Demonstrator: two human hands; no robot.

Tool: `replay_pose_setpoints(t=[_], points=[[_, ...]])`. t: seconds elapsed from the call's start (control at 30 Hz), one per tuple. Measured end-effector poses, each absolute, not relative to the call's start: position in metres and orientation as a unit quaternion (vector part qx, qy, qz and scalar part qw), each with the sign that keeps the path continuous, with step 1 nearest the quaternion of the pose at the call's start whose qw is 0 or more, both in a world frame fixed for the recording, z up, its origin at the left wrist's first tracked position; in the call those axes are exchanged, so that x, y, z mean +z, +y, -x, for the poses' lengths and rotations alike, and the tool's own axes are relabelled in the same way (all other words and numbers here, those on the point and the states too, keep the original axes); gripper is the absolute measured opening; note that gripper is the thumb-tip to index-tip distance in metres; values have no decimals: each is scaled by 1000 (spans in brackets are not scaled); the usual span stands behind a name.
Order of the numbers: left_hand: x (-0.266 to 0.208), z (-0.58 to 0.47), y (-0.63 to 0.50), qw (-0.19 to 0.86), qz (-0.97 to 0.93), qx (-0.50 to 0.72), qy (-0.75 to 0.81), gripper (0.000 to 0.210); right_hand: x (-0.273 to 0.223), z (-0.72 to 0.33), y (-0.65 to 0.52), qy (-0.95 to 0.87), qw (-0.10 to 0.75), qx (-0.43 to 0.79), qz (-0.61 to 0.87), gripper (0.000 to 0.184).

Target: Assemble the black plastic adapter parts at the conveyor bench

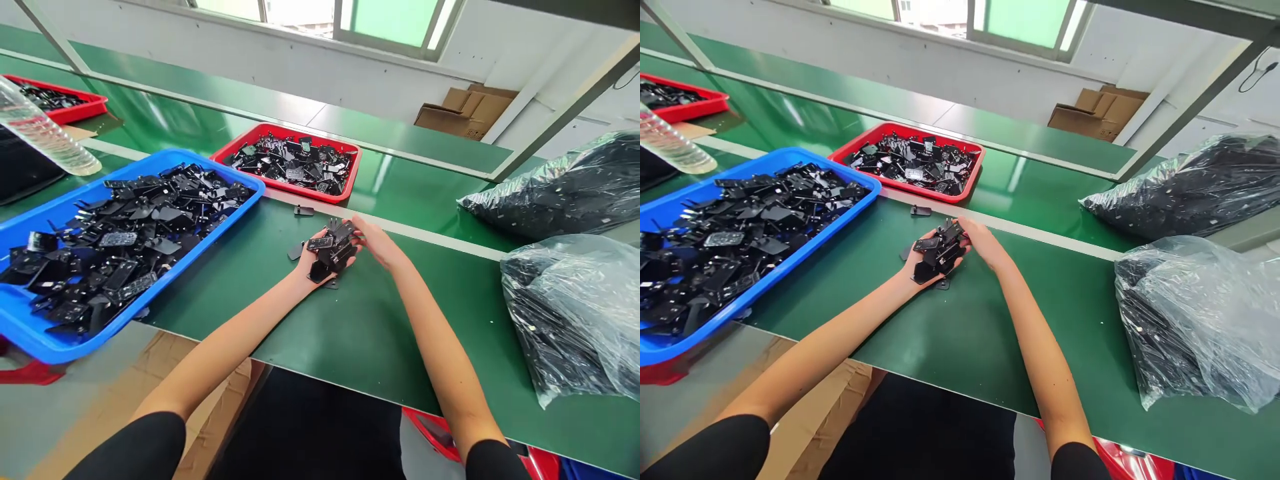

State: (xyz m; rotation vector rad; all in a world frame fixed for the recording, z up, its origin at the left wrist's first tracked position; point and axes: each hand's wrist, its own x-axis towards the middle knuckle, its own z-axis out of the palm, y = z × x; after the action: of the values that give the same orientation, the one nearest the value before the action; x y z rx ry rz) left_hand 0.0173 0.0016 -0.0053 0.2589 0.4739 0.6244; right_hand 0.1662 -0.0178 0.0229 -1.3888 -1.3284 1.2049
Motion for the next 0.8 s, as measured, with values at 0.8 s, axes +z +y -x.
replay_pose_setpoints(t=[0.8], points=[[-1,-8,2,928,-129,229,265,30,63,-186,-25,-546,461,468,519,26]])
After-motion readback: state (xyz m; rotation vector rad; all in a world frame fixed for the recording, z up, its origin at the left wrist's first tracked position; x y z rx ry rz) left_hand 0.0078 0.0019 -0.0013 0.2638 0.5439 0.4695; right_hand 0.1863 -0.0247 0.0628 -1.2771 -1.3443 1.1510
